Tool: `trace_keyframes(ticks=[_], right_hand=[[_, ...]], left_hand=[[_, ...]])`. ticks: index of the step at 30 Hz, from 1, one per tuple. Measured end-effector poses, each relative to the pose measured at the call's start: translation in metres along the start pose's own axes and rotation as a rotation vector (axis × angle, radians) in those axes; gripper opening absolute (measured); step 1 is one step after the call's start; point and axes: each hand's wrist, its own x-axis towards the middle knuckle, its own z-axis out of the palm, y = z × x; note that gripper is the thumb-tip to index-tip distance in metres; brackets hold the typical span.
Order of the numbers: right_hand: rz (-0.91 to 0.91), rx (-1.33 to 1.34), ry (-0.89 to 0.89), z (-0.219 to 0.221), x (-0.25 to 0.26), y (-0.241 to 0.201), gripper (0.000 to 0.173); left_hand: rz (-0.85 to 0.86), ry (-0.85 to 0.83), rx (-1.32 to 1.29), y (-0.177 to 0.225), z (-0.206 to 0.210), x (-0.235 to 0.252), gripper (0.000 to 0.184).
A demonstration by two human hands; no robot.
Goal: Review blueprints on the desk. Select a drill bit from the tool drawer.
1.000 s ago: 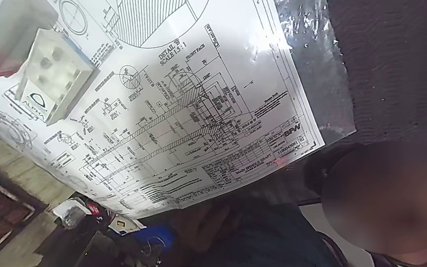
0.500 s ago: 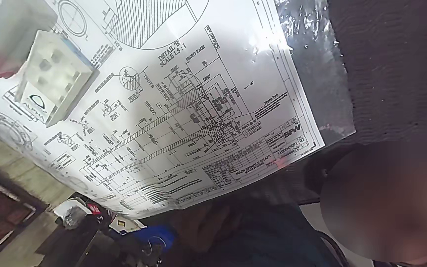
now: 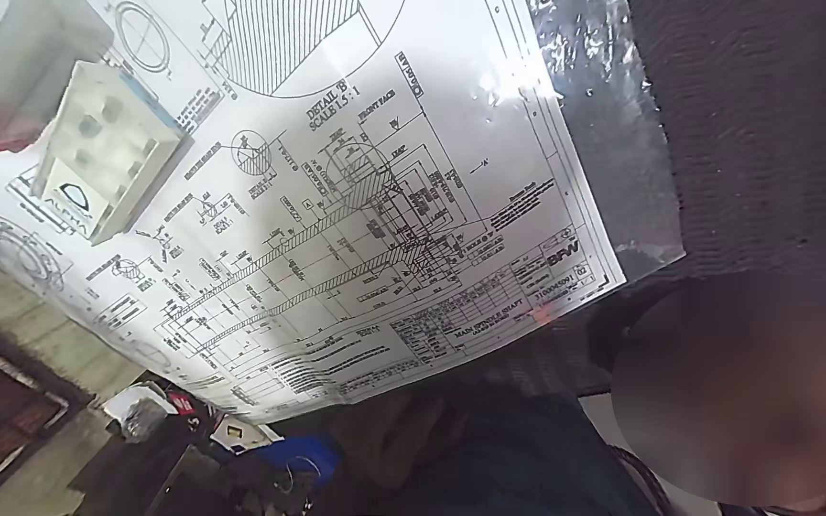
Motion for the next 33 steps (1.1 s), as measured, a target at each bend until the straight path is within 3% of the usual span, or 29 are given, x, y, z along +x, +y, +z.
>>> trace_keyframes(ticks=[26, 33], right_hand=[[-0.003, -0.021, -0.002, 0.0002, 0.0019, -0.0013, 0.038], [-0.027, -0.040, 0.040, 0.0012, 0.0052, -0.0038, 0.040]], left_hand=[[-0.011, 0.013, 0.029, 0.0020, 0.0010, -0.0009, 0.031], [-0.049, -0.012, -0.019, 0.0015, -0.0014, 0.0026, 0.020]])
